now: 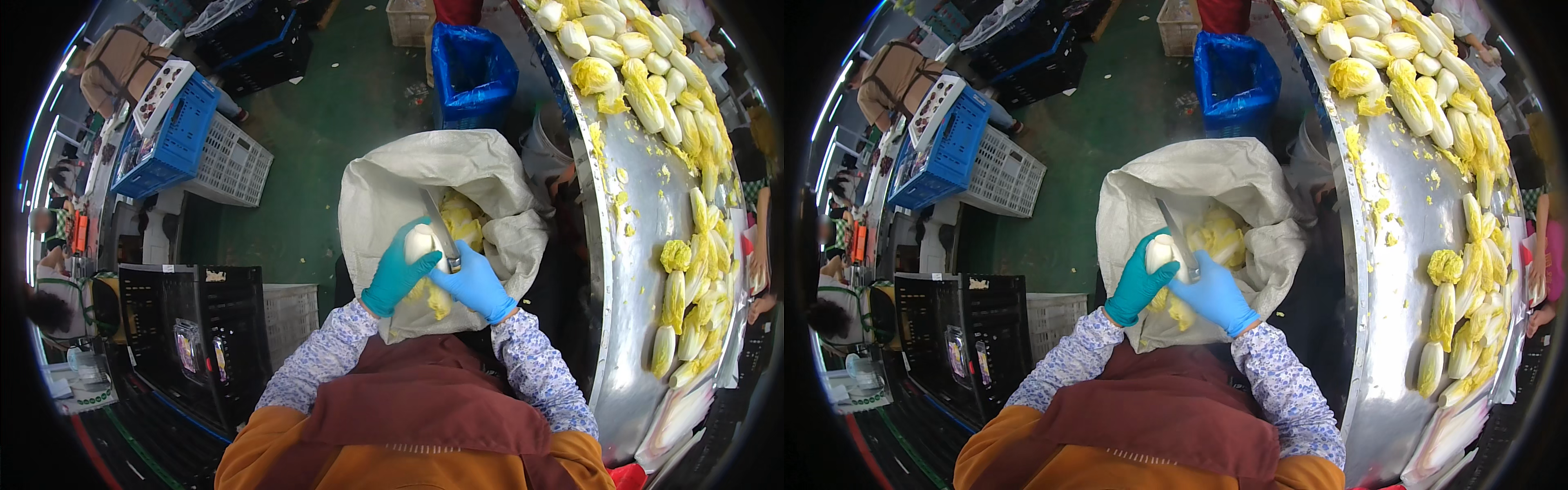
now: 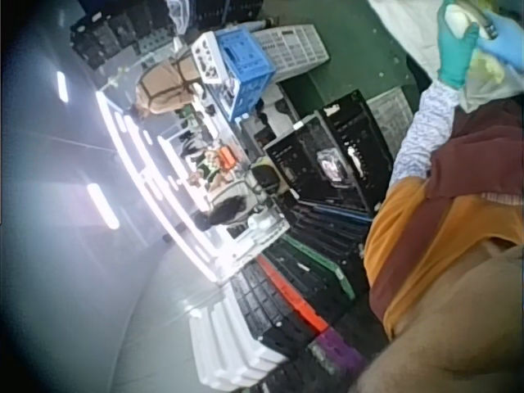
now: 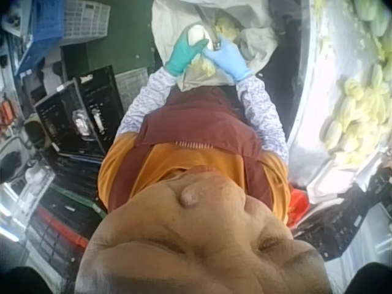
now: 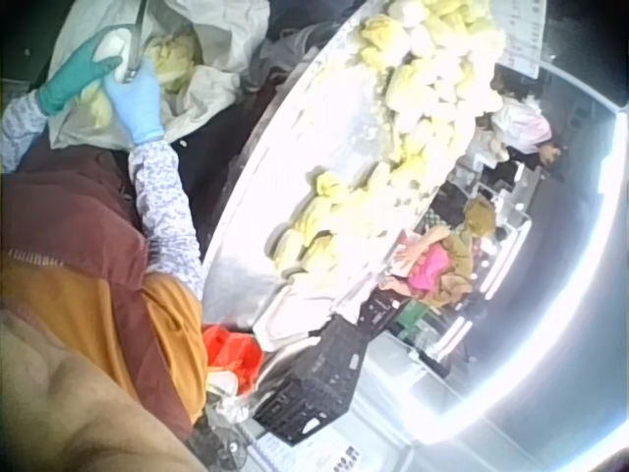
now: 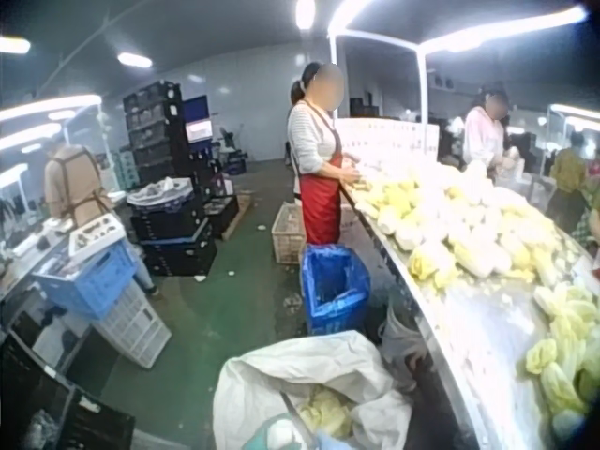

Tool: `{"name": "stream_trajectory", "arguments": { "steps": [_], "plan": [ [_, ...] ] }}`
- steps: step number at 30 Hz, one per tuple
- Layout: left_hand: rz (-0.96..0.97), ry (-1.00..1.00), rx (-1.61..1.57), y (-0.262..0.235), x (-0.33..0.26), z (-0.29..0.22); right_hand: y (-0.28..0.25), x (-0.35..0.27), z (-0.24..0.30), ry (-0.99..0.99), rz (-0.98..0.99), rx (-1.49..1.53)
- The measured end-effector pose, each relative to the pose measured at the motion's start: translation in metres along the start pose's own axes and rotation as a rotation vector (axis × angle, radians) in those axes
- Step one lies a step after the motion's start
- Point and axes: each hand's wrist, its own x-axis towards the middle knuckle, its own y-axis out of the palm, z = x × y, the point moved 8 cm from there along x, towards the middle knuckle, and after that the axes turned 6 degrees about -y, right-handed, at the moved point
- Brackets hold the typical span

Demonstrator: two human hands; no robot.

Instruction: The person cuts heads of cabbage using a knife and places the pieces onto a stainless steel table.

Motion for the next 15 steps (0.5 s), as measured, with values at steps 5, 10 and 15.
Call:
{"name": "stream_trajectory", "arguments": {
  "steps": [5,10,15],
  "plan": [
    [0.173,-0.401,-0.584,-0.005,0.004,0.02,-0.049,0.007,-0.007,-0.005,-0.263,-0.245],
    [0.163,-0.435,-0.752,0.006,0.006,0.03,-0.05,0.002,0.017,-0.094,-0.296,-0.155],
    [0.147,-0.258,-0.698,0.022,0.012,0.001,-0.019,-0.007,0.029,-0.122,-0.171,-0.117]
  ]
}}
